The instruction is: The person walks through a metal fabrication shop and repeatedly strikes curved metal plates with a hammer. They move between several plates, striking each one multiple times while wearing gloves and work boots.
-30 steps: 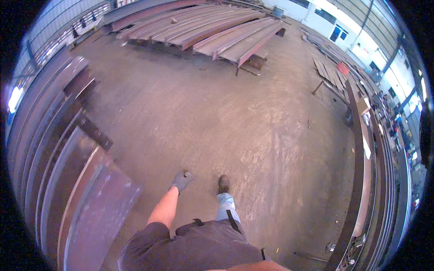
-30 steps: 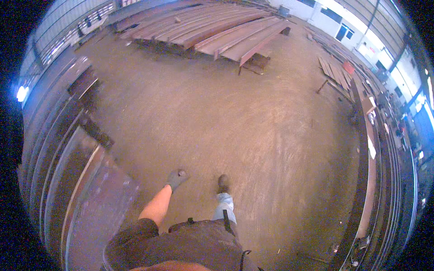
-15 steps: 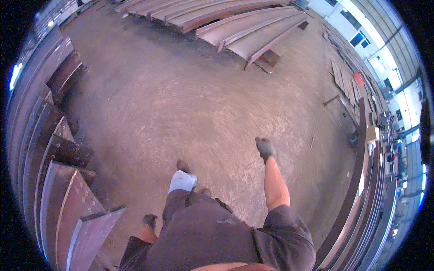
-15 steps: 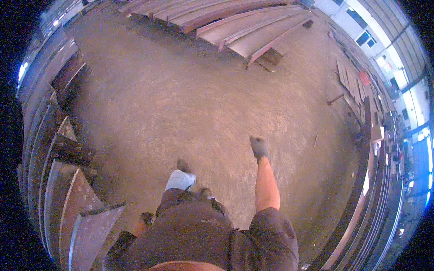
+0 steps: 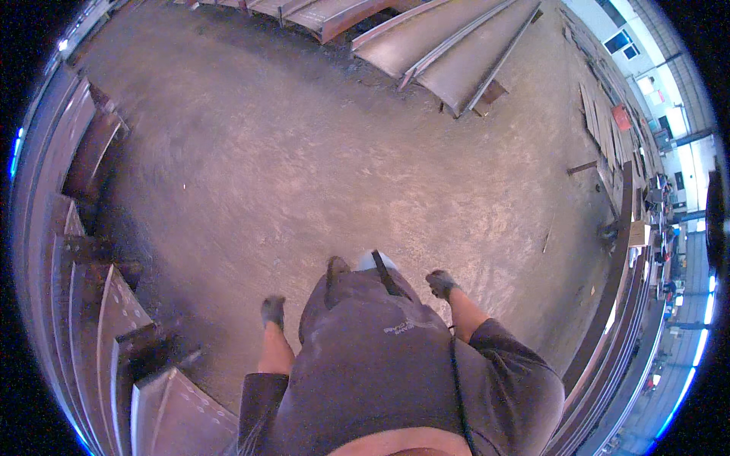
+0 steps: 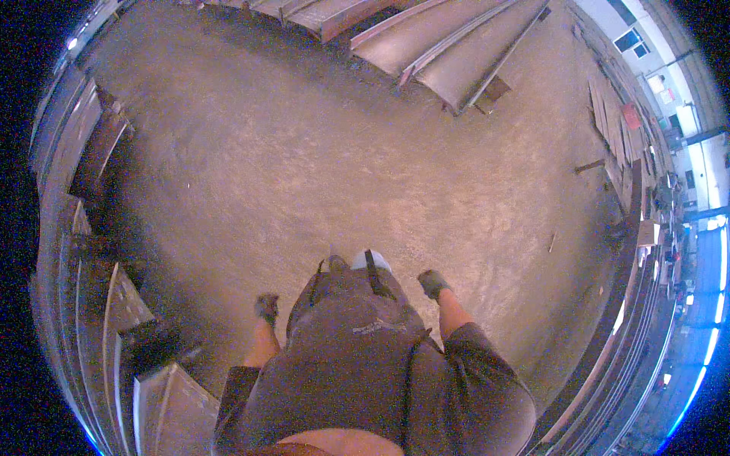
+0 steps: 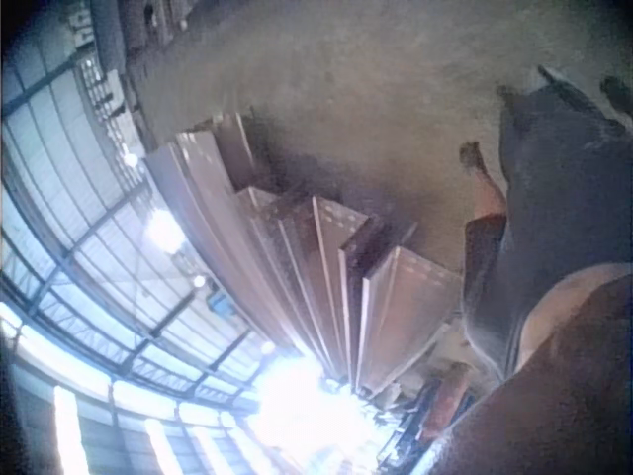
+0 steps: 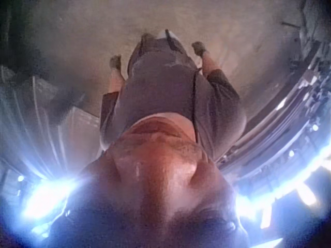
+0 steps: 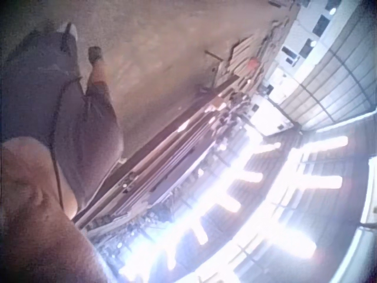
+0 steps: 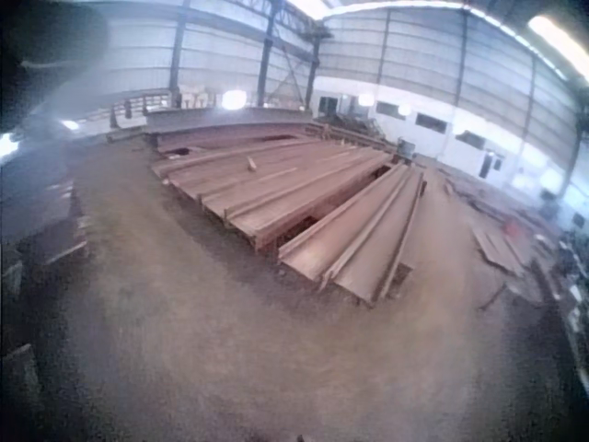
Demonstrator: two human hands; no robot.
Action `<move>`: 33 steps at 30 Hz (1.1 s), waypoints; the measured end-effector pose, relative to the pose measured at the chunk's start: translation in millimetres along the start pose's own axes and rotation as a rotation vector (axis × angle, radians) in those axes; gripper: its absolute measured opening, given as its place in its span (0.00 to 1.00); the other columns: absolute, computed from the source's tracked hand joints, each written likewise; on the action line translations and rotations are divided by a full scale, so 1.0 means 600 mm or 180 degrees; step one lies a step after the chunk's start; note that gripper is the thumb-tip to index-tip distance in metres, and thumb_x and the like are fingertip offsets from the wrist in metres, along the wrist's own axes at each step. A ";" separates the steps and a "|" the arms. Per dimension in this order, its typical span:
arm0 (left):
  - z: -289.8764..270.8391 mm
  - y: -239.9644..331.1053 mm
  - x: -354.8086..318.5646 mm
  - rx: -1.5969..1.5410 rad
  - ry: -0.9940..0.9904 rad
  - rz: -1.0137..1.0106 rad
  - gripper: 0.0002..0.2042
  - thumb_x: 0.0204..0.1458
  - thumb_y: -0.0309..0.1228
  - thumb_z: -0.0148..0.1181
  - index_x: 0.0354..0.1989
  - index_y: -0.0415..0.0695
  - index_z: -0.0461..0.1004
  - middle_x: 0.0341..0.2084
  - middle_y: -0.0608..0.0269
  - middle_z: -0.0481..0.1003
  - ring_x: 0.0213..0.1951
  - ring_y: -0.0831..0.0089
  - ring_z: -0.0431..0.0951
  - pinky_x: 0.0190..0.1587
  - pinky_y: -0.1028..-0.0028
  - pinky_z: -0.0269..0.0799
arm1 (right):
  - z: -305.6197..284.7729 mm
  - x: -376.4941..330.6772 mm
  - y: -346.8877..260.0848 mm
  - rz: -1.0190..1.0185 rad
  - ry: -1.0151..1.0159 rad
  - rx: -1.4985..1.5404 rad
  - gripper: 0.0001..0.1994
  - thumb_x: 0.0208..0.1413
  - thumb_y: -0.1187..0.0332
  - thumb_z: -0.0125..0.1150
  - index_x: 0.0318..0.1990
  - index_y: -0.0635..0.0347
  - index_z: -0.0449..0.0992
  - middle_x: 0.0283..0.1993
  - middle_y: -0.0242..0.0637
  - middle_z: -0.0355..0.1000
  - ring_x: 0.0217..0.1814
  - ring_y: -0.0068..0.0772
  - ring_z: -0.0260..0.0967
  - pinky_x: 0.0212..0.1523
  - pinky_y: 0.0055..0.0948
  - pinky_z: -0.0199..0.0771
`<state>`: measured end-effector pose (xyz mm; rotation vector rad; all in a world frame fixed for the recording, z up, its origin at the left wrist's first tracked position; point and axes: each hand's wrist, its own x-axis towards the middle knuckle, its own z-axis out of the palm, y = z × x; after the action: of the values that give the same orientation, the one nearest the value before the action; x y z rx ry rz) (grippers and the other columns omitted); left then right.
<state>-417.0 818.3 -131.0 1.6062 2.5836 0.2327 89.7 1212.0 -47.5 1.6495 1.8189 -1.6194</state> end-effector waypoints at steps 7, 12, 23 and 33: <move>-0.244 -0.033 0.560 -0.3185 -0.0008 -0.2370 0.24 0.49 0.35 0.74 0.53 0.40 0.75 0.43 0.62 0.79 0.44 0.70 0.76 0.50 0.68 0.73 | -0.039 0.122 -0.004 0.1038 -0.0239 -0.0585 0.12 0.61 0.58 0.60 0.38 0.59 0.75 0.27 0.39 0.71 0.22 0.37 0.70 0.22 0.42 0.70; -0.178 -0.171 0.700 -0.3040 -0.0150 -0.2711 0.24 0.49 0.37 0.73 0.52 0.39 0.77 0.42 0.60 0.80 0.43 0.70 0.76 0.50 0.67 0.73 | -0.120 0.390 -0.244 0.0204 -0.0218 -0.2066 0.17 0.63 0.57 0.58 0.44 0.64 0.78 0.30 0.48 0.76 0.29 0.47 0.77 0.32 0.47 0.77; -0.207 -0.285 0.629 -0.1102 -0.1369 -0.1488 0.09 0.52 0.38 0.61 0.28 0.46 0.78 0.23 0.56 0.78 0.28 0.58 0.80 0.29 0.56 0.72 | 0.021 0.911 -1.536 -0.1105 -0.0285 -0.0153 0.27 0.62 0.47 0.55 0.57 0.59 0.76 0.43 0.38 0.76 0.40 0.32 0.74 0.33 0.37 0.74; -0.168 -0.563 0.973 -0.1883 -0.1068 -0.2835 0.09 0.48 0.38 0.64 0.30 0.46 0.77 0.25 0.54 0.79 0.31 0.54 0.81 0.32 0.54 0.73 | 0.205 1.234 -1.791 -0.1726 -0.0639 -0.1892 0.23 0.62 0.50 0.59 0.53 0.60 0.80 0.36 0.40 0.78 0.38 0.33 0.72 0.37 0.39 0.75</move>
<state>-989.8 1186.7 -89.1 0.2267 2.3545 0.5152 -1090.4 1781.9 -33.5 0.7576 2.4418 -1.1501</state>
